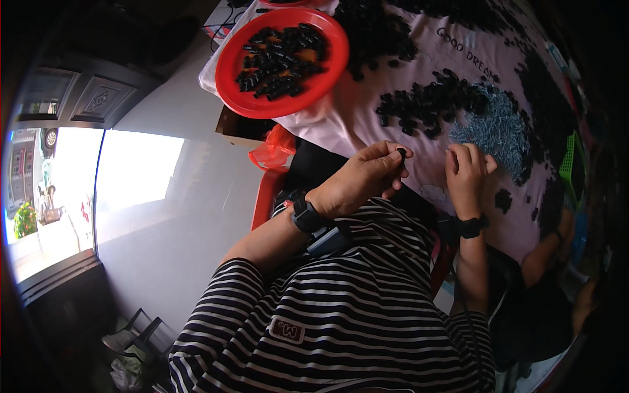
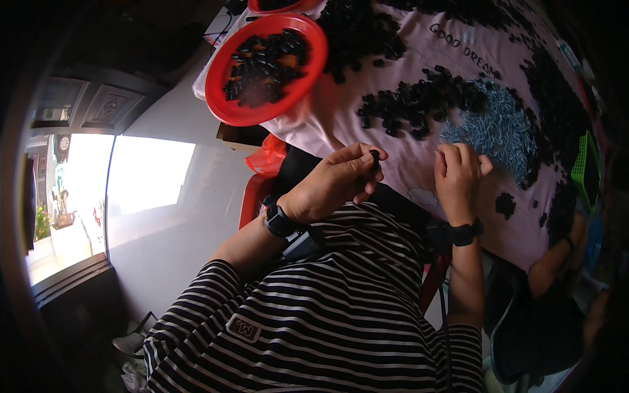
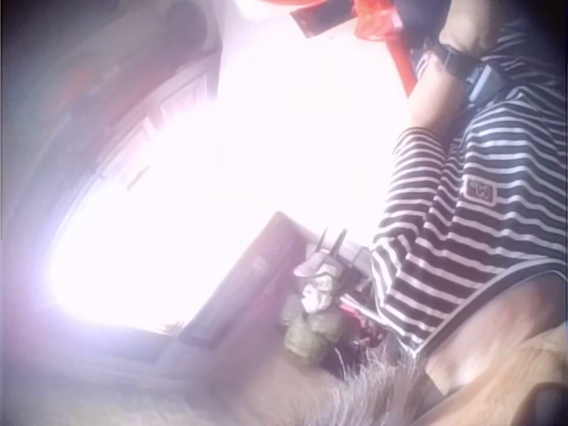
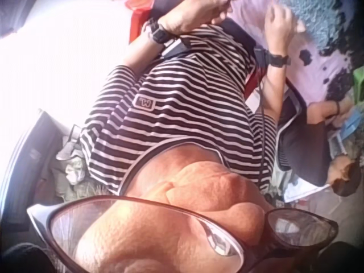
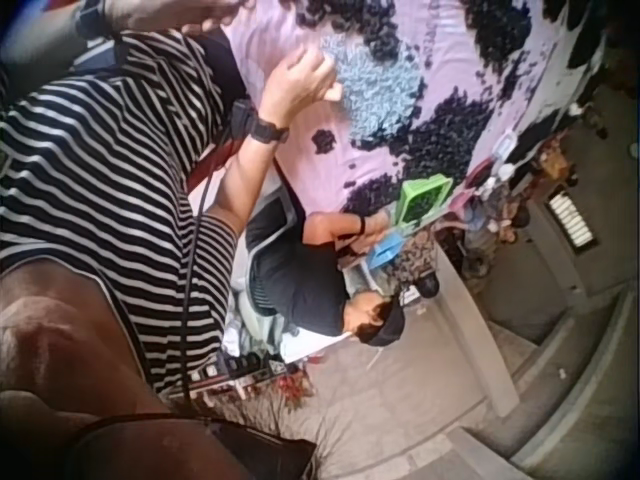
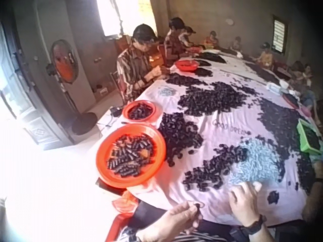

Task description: Assembling small black plastic components for shoe manufacturing by hand.

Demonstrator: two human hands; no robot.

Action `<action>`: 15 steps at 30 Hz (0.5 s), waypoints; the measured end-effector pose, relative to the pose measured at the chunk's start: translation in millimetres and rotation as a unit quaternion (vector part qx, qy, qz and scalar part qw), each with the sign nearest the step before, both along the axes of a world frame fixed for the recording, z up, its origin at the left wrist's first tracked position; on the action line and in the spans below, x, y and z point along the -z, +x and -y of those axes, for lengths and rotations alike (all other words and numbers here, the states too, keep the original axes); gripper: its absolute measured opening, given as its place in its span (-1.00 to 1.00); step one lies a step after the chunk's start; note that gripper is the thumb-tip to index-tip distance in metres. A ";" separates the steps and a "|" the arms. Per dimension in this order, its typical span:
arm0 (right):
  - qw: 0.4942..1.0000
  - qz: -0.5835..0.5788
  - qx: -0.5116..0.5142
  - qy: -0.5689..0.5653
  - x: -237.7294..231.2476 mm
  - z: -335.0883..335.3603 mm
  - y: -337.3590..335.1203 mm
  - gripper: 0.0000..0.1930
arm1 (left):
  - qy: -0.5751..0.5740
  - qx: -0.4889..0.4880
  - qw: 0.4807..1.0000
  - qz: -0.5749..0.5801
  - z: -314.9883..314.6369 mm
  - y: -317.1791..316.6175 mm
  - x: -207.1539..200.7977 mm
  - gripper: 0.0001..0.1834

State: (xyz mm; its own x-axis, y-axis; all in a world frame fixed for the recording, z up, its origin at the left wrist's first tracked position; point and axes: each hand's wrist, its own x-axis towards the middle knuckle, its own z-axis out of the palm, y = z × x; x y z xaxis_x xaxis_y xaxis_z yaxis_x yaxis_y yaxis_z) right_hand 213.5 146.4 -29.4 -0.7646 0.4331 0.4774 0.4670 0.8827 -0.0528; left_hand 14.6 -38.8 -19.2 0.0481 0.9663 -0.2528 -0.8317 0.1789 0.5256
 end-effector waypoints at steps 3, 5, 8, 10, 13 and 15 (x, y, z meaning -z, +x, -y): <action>0.999 -0.045 -0.007 0.002 5.4 0.2 1.1 -0.79 | -0.020 -0.044 0.998 -0.026 0.7 0.3 -3.3 -0.70; 0.998 -0.068 -0.007 -0.005 11.2 -1.1 3.0 -0.78 | 0.005 -0.042 0.999 -0.030 0.3 -2.1 -1.6 -0.67; 0.996 -0.089 0.004 -0.014 16.1 -2.1 5.3 -0.78 | 0.061 -0.017 0.998 -0.019 -0.1 -8.5 -4.7 -0.63; 0.996 -0.090 0.012 -0.016 18.4 -0.2 4.4 -0.79 | 0.066 -0.020 0.997 -0.020 -0.1 -10.7 -9.9 -0.61; 0.993 -0.116 0.011 -0.024 21.1 1.2 4.0 -0.80 | 0.069 -0.037 0.997 -0.027 0.5 -8.0 -11.7 -0.57; 0.992 -0.125 0.002 0.007 24.5 -0.5 3.4 -0.81 | 0.072 -0.049 0.995 -0.040 -0.3 -7.6 -10.2 -0.55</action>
